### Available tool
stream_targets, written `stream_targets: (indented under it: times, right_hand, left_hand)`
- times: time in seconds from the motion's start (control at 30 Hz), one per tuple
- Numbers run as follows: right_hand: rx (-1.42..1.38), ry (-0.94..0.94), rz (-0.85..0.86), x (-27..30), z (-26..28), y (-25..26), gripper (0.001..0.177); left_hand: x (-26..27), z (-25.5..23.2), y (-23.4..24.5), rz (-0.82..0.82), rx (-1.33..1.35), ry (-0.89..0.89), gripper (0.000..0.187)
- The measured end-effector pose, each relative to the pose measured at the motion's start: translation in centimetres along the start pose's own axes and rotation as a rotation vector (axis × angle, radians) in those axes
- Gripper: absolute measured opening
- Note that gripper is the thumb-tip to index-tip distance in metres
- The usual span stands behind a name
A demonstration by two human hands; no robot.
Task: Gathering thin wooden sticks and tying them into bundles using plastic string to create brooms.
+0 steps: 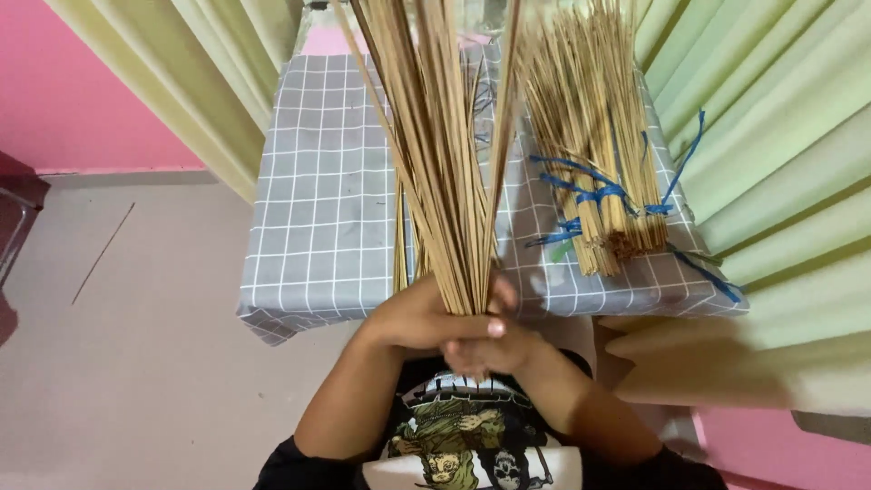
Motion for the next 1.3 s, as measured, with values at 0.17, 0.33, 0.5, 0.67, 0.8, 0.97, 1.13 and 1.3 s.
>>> stream_targets:
  times: [0.17, 0.33, 0.5, 0.67, 0.8, 0.97, 1.13, 1.3]
  right_hand:
    - [0.003, 0.021, -0.044, -1.9, 4.2, -3.3, 0.039]
    - [0.519, 0.043, -0.046, -2.8, 8.7, -6.3, 0.019]
    - [0.782, 0.064, -0.205, -2.6, 10.5, -6.8, 0.006]
    - [0.711, 0.093, -0.264, -3.1, 9.9, -6.2, 0.003]
    - [0.671, 0.077, -0.257, -1.4, 8.5, -4.0, 0.015]
    - [0.939, -0.067, -0.166, -0.9, 8.7, -4.7, 0.031]
    - [0.985, 0.237, -0.256, -0.9, 8.7, -4.5, 0.018]
    - [0.956, 0.174, -0.358, -0.9, 8.5, -4.2, 0.006]
  left_hand:
    - [2.0, 3.8, 2.8, -0.258, 0.112, 0.005, 0.026]
    - [3.8, 4.3, 5.3, -0.647, 0.148, -0.097, 0.042]
    - [4.7, 5.0, 6.5, -0.696, 0.019, -0.137, 0.036]
    - [3.9, 5.2, 5.4, -0.624, 0.396, -0.17, 0.039]
    - [5.3, 6.7, 6.5, -0.772, 0.515, -0.208, 0.031]
    - [5.6, 5.3, 7.6, -0.727, 0.528, -0.284, 0.042]
    - [5.1, 5.4, 6.9, -0.583, 0.652, -0.408, 0.033]
    - [4.8, 5.2, 7.0, -0.874, 0.393, -0.308, 0.035]
Point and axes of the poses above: each hand's wrist, its own x-axis away from the middle knuckle, its own y-axis out of the back of the hand, z = x × y, the point moved 9 cm from there along -x, towards the middle knuckle, and after that the axes turned 9 degrees about -z, right-handed, at the moved point
